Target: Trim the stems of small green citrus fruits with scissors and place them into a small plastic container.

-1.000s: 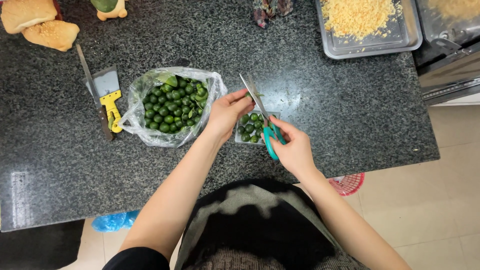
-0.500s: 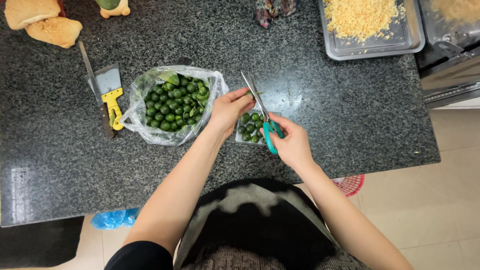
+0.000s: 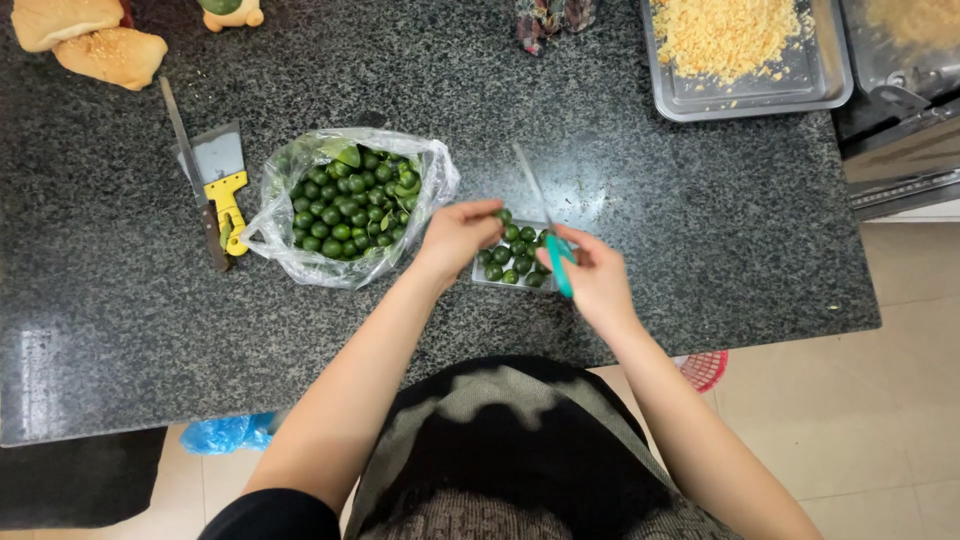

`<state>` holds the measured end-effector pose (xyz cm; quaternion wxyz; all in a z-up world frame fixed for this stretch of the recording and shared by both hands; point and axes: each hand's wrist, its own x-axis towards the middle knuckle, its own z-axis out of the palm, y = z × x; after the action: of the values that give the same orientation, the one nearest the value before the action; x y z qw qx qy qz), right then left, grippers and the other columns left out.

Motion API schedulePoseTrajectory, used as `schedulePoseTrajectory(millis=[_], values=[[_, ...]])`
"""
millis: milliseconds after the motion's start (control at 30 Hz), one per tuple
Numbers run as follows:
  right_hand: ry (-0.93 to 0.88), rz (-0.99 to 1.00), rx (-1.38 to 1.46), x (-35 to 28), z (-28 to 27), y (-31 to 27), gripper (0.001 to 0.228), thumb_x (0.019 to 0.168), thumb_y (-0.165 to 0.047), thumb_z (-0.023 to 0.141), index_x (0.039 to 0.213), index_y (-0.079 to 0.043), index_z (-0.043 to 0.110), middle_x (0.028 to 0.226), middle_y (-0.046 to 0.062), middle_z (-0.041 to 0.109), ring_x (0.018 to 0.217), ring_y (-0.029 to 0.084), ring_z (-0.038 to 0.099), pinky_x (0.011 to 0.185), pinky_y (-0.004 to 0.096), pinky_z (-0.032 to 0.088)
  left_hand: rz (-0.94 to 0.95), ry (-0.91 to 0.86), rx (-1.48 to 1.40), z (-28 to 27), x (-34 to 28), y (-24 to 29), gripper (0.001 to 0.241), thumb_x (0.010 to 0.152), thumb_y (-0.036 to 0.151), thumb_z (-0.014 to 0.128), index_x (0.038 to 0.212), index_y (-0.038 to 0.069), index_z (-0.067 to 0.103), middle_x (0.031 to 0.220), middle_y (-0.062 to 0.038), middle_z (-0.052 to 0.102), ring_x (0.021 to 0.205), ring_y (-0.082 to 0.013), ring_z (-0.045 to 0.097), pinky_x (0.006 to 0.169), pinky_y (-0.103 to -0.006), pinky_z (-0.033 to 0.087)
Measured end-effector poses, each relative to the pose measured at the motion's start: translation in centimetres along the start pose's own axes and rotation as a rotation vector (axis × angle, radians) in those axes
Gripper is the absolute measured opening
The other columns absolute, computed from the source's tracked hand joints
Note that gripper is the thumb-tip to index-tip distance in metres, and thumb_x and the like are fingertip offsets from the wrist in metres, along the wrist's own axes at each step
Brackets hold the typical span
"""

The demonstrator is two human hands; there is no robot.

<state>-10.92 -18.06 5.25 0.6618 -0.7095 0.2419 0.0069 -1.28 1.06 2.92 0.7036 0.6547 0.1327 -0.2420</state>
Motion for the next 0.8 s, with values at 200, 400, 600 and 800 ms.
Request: schedulePoseTrajectory(millis=[200,400,600,800], values=[[0.077,-0.015,-0.008,1.0,-1.7,2.9,0.05,0.08,-0.025,0.097,0.124,-0.011,0.076,0.066,0.002,0.066,0.057,0.007,0.061,0.047,0.019,0.048,0.066,-0.034,0.359,-4.1,-1.2,-0.7,0.04,0.085,-0.005,0.06,0.12,-0.001,0.076,0.116,-0.03,0.074,0.089,-0.0368,0.078,0.071,-0.0377,0.068],[0.068,-0.005,-0.002,0.4,-1.7,3.6,0.048,0.079,-0.02,0.096,0.121,-0.011,0.076,0.062,0.004,0.064,0.053,0.007,0.059,0.044,0.018,0.046,0.138,0.494,1.02,-14.9,3.5,-1.3,0.027,0.09,0.025,0.063,0.09,0.045,0.082,0.088,0.008,0.078,0.089,-0.0251,0.077,0.081,-0.0438,0.065],[0.049,-0.007,-0.029,-0.7,-1.1,1.6,0.05,0.078,-0.018,0.096,0.123,-0.01,0.076,0.061,0.004,0.062,0.053,0.007,0.058,0.045,0.018,0.046,0.244,0.601,1.027,-18.7,5.1,1.6,0.025,0.094,0.027,0.07,0.114,0.018,0.08,0.098,-0.008,0.076,0.104,-0.0325,0.074,0.09,-0.0493,0.062],[0.031,-0.002,-0.032,-1.0,-0.8,0.9,0.052,0.078,-0.019,0.096,0.125,-0.009,0.076,0.063,0.004,0.061,0.053,0.007,0.059,0.045,0.018,0.046,0.203,0.683,1.016,-16.9,8.1,1.5,0.035,0.094,0.034,0.075,0.118,0.008,0.077,0.102,-0.011,0.069,0.106,-0.0355,0.073,0.091,-0.0535,0.062]])
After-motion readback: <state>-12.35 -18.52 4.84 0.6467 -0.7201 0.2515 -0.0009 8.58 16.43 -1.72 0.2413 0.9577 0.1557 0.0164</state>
